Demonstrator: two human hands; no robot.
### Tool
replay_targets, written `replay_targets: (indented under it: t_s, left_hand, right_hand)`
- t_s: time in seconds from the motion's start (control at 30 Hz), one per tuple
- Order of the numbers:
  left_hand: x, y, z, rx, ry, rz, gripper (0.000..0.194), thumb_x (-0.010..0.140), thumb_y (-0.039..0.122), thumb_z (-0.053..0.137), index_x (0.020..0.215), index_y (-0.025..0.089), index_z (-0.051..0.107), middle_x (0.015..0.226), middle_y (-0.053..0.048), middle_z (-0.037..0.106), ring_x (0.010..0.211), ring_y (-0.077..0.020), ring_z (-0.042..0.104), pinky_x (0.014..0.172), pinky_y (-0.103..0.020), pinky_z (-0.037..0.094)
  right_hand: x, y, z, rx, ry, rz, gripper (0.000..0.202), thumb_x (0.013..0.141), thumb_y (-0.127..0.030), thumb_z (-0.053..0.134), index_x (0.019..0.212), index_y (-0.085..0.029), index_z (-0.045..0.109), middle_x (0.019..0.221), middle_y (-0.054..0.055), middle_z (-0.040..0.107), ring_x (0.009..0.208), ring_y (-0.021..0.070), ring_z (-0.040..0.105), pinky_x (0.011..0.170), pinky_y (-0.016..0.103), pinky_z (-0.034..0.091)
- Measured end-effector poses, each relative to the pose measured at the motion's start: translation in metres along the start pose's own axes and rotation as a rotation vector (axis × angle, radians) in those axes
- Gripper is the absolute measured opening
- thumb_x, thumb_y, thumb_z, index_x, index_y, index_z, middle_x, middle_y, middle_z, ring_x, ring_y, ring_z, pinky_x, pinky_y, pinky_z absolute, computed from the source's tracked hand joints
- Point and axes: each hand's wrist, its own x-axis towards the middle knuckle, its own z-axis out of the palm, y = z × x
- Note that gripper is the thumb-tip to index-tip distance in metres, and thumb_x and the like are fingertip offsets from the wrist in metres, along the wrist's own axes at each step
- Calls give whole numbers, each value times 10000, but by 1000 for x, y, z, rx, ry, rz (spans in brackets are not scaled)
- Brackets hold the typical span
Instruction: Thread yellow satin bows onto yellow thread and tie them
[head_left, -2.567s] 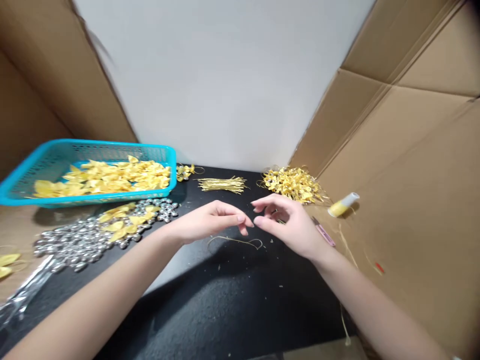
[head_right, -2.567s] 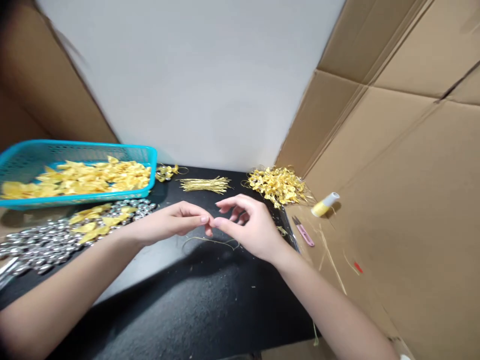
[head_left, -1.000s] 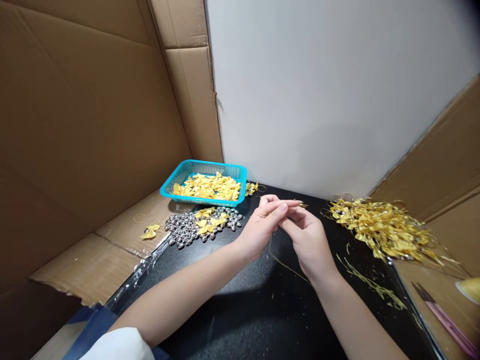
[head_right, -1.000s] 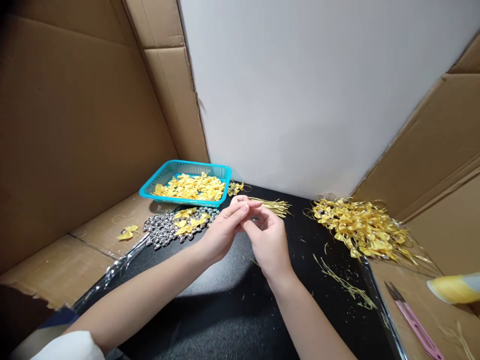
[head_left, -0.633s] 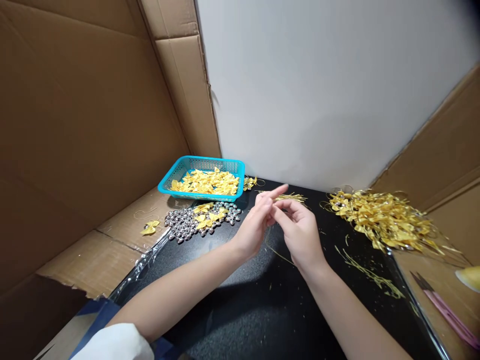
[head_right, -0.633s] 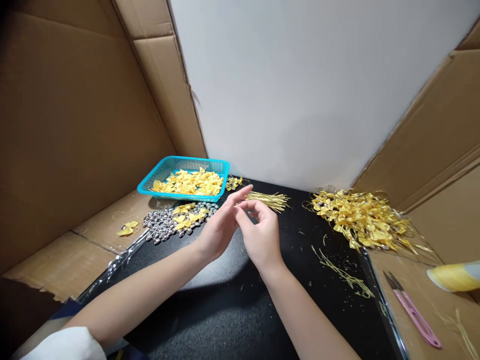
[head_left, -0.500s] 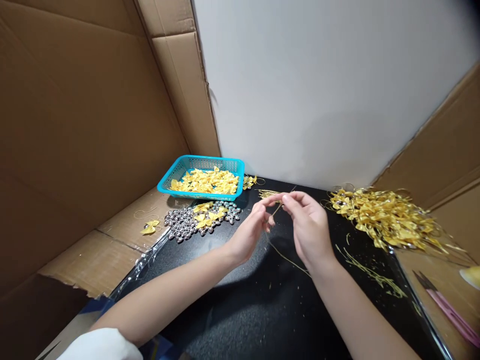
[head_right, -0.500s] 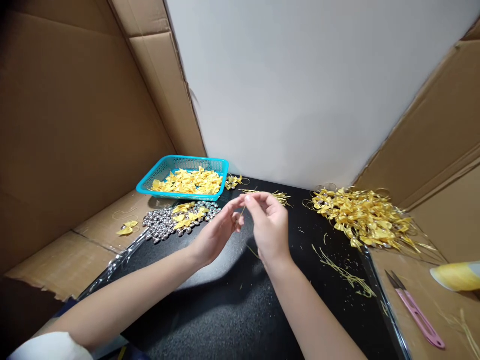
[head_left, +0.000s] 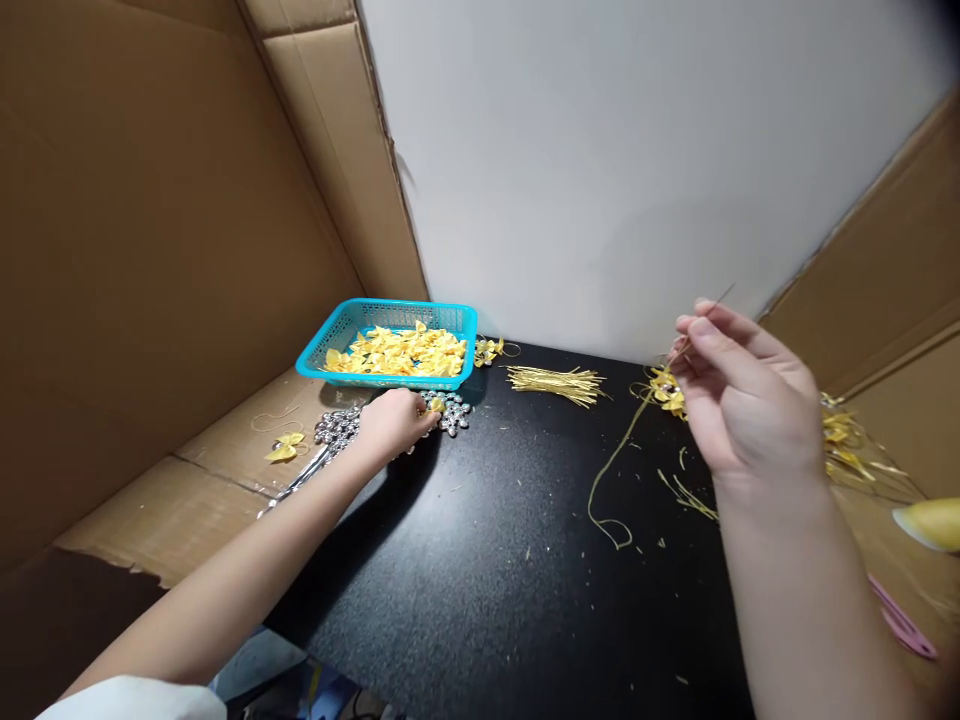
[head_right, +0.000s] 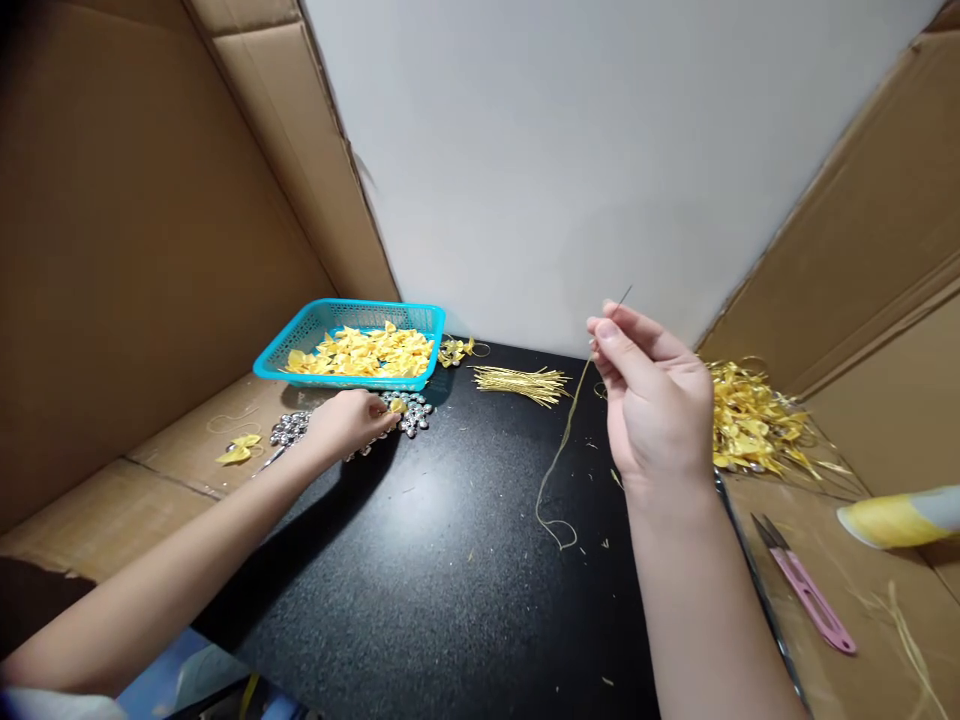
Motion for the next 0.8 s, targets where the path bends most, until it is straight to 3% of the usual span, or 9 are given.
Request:
replay_targets:
  t_s: [0.2,0.33,0.4,0.5,0.57,0.67,0.8]
  left_hand:
    - [2,1,3,6,21,-9,214,763,315,642,609,173,683,633,-96,641,626,-223,562,579,-301,376]
    - [-3,9,-4,-69,111,123,161,791,311,647,747,192,747,847,-95,686,689,-189,562,634,-295,412]
    - [-9,26,-11,-227,235,308,164,825,312,628,825,228,768,853,-65,667,627,-144,520,611,-275,409]
    - [-16,65,-24,-531,467,588,164,843,280,620,817,263,780,703,-22,609,550,-114,465,542,-250,379]
    - [-16,91,-31,-664,514,673,163,842,245,621,818,264,780,667,-9,623,548,-107,491,552,-246,402]
    - [-11,121,-34,-820,496,668,190,814,176,603,850,242,777,709,-14,691,604,-116,570,575,-237,448]
    - [-5,138,-28,-1056,390,576,218,775,138,600,877,214,777,799,-29,724,658,-124,625,593,-227,503]
  right_hand:
    - [1,1,0,32,31,11,122,693,-239,771,792,-244,700,802,-19,676,684,86,624,641,233,544]
    - [-2,5,6,21,34,66,167,668,-280,779,794,-227,683,796,-6,678,701,102,630,629,243,547]
    - [-6,6,12,23,11,120,184,642,-297,788,774,-223,682,781,-6,682,708,107,633,641,251,549]
    - [-16,5,22,11,-103,204,197,603,-311,802,728,-215,685,739,-5,687,692,113,630,679,274,553]
    - [-24,3,27,-29,-202,231,183,616,-322,796,715,-208,693,717,1,689,681,118,627,706,295,556]
    - [-33,2,34,-133,-322,201,136,681,-324,757,721,-205,704,813,27,712,754,142,647,740,324,561]
    - [-39,5,38,-188,-269,157,103,697,-287,741,701,-195,697,1000,62,714,851,171,675,767,341,573]
